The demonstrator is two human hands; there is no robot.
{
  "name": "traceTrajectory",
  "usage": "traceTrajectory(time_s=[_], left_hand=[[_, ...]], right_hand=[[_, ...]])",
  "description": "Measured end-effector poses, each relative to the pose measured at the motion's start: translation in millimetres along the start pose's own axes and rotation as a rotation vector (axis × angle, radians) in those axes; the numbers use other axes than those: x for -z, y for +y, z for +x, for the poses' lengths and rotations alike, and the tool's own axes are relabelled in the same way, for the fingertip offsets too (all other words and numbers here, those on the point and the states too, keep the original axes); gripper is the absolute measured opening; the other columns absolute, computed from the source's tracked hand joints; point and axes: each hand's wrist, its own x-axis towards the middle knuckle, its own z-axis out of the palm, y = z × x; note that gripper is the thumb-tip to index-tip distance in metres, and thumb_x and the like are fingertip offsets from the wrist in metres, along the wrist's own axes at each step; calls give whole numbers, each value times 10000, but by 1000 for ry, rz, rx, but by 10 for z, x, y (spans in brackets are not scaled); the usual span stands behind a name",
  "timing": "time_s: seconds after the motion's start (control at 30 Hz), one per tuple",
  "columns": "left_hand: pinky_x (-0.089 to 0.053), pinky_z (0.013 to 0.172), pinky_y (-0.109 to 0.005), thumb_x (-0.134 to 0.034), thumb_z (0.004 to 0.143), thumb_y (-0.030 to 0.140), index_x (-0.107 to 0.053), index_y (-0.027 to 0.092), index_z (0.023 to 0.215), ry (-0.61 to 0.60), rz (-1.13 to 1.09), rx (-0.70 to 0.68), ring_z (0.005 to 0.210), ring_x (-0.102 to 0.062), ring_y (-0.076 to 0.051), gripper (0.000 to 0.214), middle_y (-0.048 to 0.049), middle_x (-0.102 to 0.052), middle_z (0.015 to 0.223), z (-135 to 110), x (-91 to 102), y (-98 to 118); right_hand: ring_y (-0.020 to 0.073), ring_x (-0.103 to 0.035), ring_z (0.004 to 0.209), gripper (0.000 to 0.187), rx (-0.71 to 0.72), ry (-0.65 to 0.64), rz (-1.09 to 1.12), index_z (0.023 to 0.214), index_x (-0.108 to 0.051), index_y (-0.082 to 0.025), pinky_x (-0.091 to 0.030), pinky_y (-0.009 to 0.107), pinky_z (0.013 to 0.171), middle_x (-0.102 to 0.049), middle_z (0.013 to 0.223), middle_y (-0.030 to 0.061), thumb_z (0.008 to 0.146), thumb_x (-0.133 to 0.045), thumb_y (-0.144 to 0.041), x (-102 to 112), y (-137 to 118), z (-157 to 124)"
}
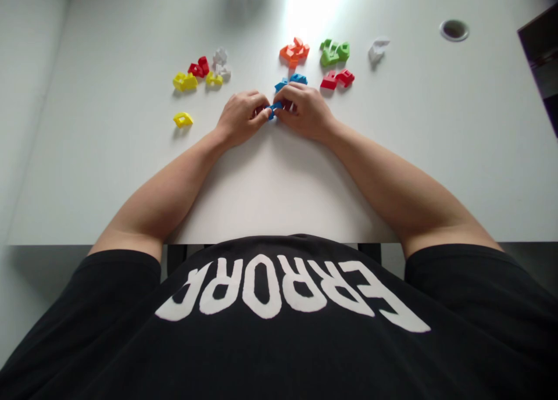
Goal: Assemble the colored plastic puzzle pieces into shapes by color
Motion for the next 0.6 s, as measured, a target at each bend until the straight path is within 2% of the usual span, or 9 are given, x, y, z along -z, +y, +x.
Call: traceTrajectory(time_s=[0.2, 0.43, 0.6], left_hand=[[-474, 833, -422, -606, 929, 389, -731, 289, 909, 10, 15, -6, 903, -642, -260, 162, -74, -748, 977, 1, 1, 2], [-471, 823, -415, -608, 925, 403, -734, 291, 919, 15, 14, -9, 914, -641, -262, 168, -74, -743, 964, 3, -4, -6], [-472, 827, -415, -606, 923, 408, -731, 287, 909, 19, 13, -16, 904, -635, -260, 175, -74, -740, 952, 5, -9, -16]], right_hand=[[198, -563, 814, 220, 4, -4, 1, 936, -674, -305, -472, 389, 750, -747, 1013, 33, 925, -637, -522, 1, 15, 0], [244, -621, 855, 244, -9, -7, 3, 954, -686, -279, -496, 422, 782, -721, 1024, 60, 929, -666, -521, -16, 39, -7], [209, -578, 800, 275, 7, 6, 11, 947, -691, -286, -475, 408, 746, -718, 993, 42, 918, -647, -555, -15, 35, 1]])
